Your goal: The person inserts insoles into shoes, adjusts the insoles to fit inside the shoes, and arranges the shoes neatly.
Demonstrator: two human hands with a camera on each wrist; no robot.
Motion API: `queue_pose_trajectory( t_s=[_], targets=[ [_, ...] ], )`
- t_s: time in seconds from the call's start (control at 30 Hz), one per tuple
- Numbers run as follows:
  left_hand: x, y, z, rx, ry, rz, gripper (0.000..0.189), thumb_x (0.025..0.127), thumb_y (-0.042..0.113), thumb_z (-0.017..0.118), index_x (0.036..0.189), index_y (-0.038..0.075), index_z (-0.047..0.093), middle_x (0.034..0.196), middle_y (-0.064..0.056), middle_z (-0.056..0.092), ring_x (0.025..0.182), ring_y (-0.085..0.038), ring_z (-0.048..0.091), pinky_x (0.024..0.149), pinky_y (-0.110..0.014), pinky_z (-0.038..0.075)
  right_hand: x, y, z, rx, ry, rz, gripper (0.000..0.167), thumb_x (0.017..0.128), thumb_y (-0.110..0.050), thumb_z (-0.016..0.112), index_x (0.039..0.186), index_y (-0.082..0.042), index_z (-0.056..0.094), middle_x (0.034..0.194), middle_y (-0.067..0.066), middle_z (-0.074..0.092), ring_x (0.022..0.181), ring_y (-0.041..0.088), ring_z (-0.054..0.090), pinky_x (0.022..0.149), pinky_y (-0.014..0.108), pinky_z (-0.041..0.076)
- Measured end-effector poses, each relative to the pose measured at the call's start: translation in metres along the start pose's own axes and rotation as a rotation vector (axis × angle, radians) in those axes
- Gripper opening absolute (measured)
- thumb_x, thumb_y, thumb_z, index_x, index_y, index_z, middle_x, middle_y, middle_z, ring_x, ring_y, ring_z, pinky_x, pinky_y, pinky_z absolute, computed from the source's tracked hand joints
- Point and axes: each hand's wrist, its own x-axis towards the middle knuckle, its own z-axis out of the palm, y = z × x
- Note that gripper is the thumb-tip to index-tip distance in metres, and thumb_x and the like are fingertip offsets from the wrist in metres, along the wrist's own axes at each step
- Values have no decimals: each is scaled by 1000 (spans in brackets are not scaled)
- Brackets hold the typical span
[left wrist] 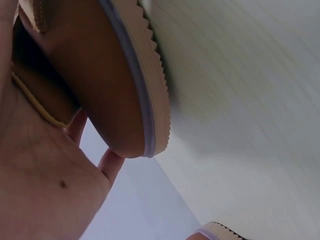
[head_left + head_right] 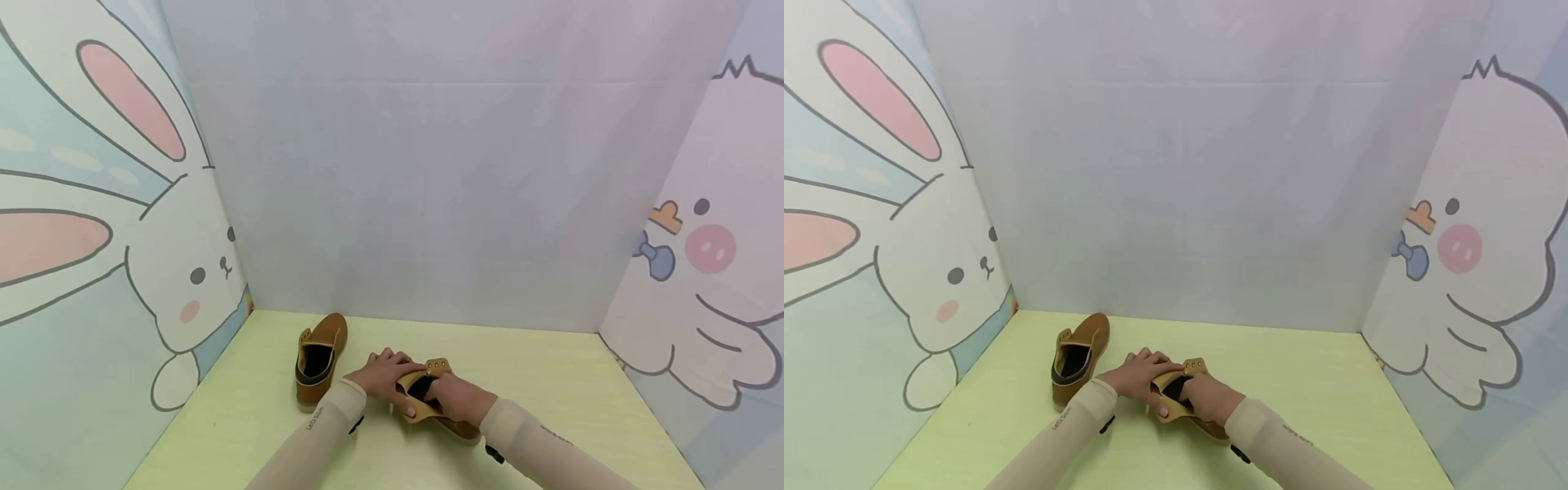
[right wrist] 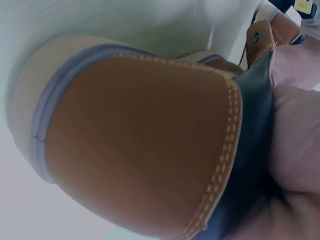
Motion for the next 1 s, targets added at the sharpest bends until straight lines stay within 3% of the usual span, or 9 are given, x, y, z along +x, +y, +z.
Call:
queue_pose_trajectory(
  t_s=[0.1, 0.33, 0.6, 0.8, 1.0],
  targets=[
    [0, -1, 2, 0, 3, 5, 94, 73, 83, 67, 155, 49, 34, 146, 13, 43, 113, -12, 39, 83, -37, 32, -1, 0, -1, -18, -41, 19, 16, 93, -4, 73, 86, -19, 73, 74, -11, 62, 65, 2, 51, 64, 21, 47],
    [-2, -2, 3, -9, 6, -4, 94, 72, 83, 67, 154, 50, 35, 145, 14, 43, 113, -11, 39, 83, -37, 31, -8, -15, -12, -49, -182, 215, 12, 98, -11, 66, 89, -19, 69, 79, -7, 58, 70, 8, 51, 68, 30, 48],
    [-3, -1, 1, 7, -4, -29, 95, 72, 84, 66, 155, 49, 34, 147, 13, 42, 114, -12, 38, 84, -37, 32, -12, -18, -18, -21, -210, 223, 18, 96, -4, 63, 83, -16, 65, 74, -6, 52, 66, 10, 47, 65, 29, 44],
    [-1, -2, 1, 3, -6, -17, 95, 73, 84, 65, 156, 48, 34, 147, 12, 42, 115, -13, 38, 84, -36, 31, -17, -21, -22, -44, -216, 292, 30, 92, 0, 62, 66, -15, 58, 65, -4, 50, 55, 11, 41, 53, 28, 37],
    [1, -4, 0, -5, 5, -27, 96, 72, 84, 67, 155, 49, 34, 147, 12, 42, 113, -12, 38, 83, -36, 31, -15, -18, -23, -63, -210, 269, 40, 91, 0, 63, 56, -16, 51, 55, -6, 40, 50, 8, 33, 49, 26, 29]
  ],
)
